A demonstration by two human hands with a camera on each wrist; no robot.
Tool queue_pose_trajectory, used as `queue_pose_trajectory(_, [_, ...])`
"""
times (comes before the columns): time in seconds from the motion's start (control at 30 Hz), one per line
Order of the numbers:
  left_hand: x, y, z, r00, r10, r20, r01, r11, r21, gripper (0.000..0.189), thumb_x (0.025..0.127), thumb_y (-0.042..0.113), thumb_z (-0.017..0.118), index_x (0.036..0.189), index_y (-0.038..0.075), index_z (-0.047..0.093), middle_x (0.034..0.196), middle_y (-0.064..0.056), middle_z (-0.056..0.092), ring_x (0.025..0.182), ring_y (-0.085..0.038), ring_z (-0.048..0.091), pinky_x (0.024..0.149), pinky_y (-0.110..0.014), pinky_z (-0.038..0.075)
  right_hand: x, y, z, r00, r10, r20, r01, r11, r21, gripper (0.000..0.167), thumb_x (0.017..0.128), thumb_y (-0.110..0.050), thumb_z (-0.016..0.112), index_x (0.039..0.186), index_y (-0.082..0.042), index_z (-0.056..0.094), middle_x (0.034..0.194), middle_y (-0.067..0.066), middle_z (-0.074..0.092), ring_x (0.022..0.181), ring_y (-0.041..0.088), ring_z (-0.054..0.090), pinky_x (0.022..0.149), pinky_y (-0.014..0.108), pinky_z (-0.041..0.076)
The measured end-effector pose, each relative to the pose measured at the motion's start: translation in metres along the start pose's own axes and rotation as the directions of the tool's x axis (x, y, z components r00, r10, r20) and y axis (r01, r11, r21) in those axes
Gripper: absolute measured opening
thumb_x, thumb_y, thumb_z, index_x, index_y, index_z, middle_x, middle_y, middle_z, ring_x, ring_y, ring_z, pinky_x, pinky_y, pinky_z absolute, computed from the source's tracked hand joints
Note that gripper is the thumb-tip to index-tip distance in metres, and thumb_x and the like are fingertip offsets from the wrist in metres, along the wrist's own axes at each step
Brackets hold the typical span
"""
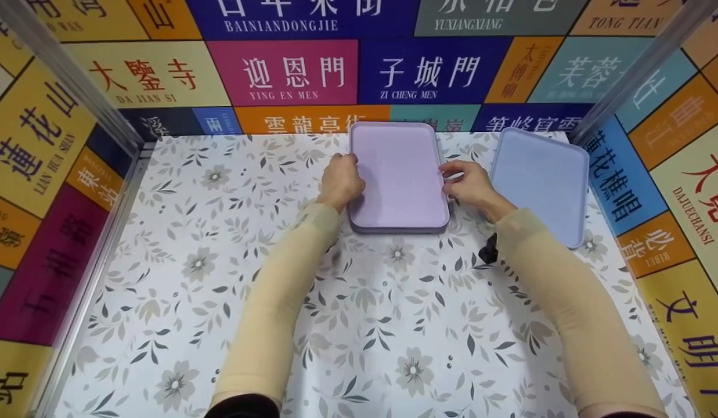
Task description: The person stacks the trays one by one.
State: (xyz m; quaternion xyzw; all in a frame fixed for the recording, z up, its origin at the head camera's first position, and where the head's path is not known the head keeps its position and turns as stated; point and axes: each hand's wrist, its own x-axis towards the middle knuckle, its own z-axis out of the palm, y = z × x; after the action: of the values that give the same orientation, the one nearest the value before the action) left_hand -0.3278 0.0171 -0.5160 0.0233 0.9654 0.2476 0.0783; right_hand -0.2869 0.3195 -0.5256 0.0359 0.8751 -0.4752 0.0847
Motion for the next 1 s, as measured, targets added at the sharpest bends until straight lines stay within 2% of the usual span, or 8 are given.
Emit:
queue_pose_trajectory(0.13, [0.0,0.014,-0.002,0.999,-0.011,-0.035,0.012,0.999,0.03,0.044,0.096,0.015,0.077,0.139,0.007,0.073,0.139,-0.018,0.067,0.125,-0.037,0.072,0.112,-0.049,0.061,-0.003,-0.001,-0.01,0.999,0.04,0.015,-0.04,0.998,0.055,0.055,0.096,-0.001,0.069,0.151,0.004,0.064,0.145,0.029,0.066,0.088,-0.002,0.068,0.075,0.019,0.065])
queue_pose_trajectory(0.3, [-0.001,0.042,-0.003,0.998,0.048,-0.048,-0.045,0.997,0.065,0.045,0.094,0.017,0.077,0.137,0.008,0.073,0.137,-0.017,0.068,0.124,-0.034,0.072,0.11,-0.048,0.062,-0.008,0.001,-0.028,0.996,0.082,0.026,-0.083,0.996,0.045,0.054,0.102,-0.008,0.07,0.154,0.005,0.061,0.152,0.03,0.062,0.089,-0.004,0.067,0.078,0.018,0.065])
queue_pose_trajectory(0.4, [-0.004,0.064,0.0,0.994,0.107,-0.018,-0.106,0.993,0.054,0.048,0.092,0.016,0.076,0.139,0.009,0.073,0.136,-0.015,0.069,0.123,-0.031,0.071,0.111,-0.045,0.061,-0.012,0.003,-0.041,0.995,0.102,0.02,-0.102,0.995,-0.005,0.054,0.104,-0.012,0.069,0.155,0.004,0.061,0.156,0.031,0.061,0.092,-0.005,0.065,0.077,0.016,0.063])
queue_pose_trajectory(0.47, [-0.007,0.08,0.004,0.99,0.143,0.014,-0.144,0.989,0.044,0.05,0.092,0.015,0.076,0.142,0.009,0.071,0.136,-0.014,0.07,0.122,-0.03,0.07,0.112,-0.043,0.06,-0.014,0.006,-0.05,0.993,0.119,0.022,-0.118,0.992,-0.04,0.055,0.105,-0.015,0.069,0.156,0.003,0.06,0.159,0.031,0.06,0.1,0.0,0.066,0.078,0.015,0.061])
queue_pose_trajectory(0.67, [-0.02,0.124,0.023,0.973,0.195,0.125,-0.199,0.98,0.022,0.051,0.099,0.022,0.075,0.148,0.012,0.066,0.138,-0.01,0.068,0.122,-0.025,0.067,0.113,-0.041,0.06,-0.025,0.016,-0.078,0.988,0.157,0.011,-0.154,0.979,-0.136,0.06,0.105,-0.022,0.072,0.159,0.0,0.057,0.165,0.029,0.056,0.142,0.037,0.062,0.08,0.013,0.05])
queue_pose_trajectory(0.77, [-0.027,0.141,0.032,0.966,0.21,0.149,-0.214,0.977,0.016,0.048,0.101,0.027,0.075,0.146,0.014,0.067,0.138,-0.008,0.069,0.121,-0.023,0.067,0.112,-0.039,0.06,-0.03,0.023,-0.092,0.986,0.167,0.011,-0.163,0.974,-0.16,0.065,0.104,-0.022,0.076,0.162,0.0,0.055,0.167,0.03,0.053,0.151,0.045,0.055,0.08,0.011,0.048])
queue_pose_trajectory(0.93, [-0.036,0.161,0.046,0.956,0.248,0.158,-0.247,0.969,-0.021,0.045,0.103,0.029,0.073,0.146,0.018,0.069,0.141,-0.005,0.072,0.129,-0.022,0.07,0.112,-0.036,0.06,-0.042,0.035,-0.114,0.982,0.186,0.014,-0.182,0.972,-0.149,0.073,0.103,-0.02,0.08,0.165,0.001,0.049,0.17,0.031,0.047,0.149,0.042,0.054,0.077,0.006,0.052])
queue_pose_trajectory(1.0, [-0.039,0.168,0.05,0.952,0.256,0.167,-0.254,0.967,-0.037,0.047,0.104,0.03,0.071,0.149,0.019,0.068,0.145,-0.003,0.073,0.134,-0.022,0.071,0.115,-0.034,0.059,-0.047,0.039,-0.122,0.98,0.2,0.006,-0.197,0.97,-0.14,0.076,0.103,-0.021,0.081,0.167,0.001,0.047,0.172,0.032,0.045,0.142,0.033,0.057,0.077,0.006,0.054])
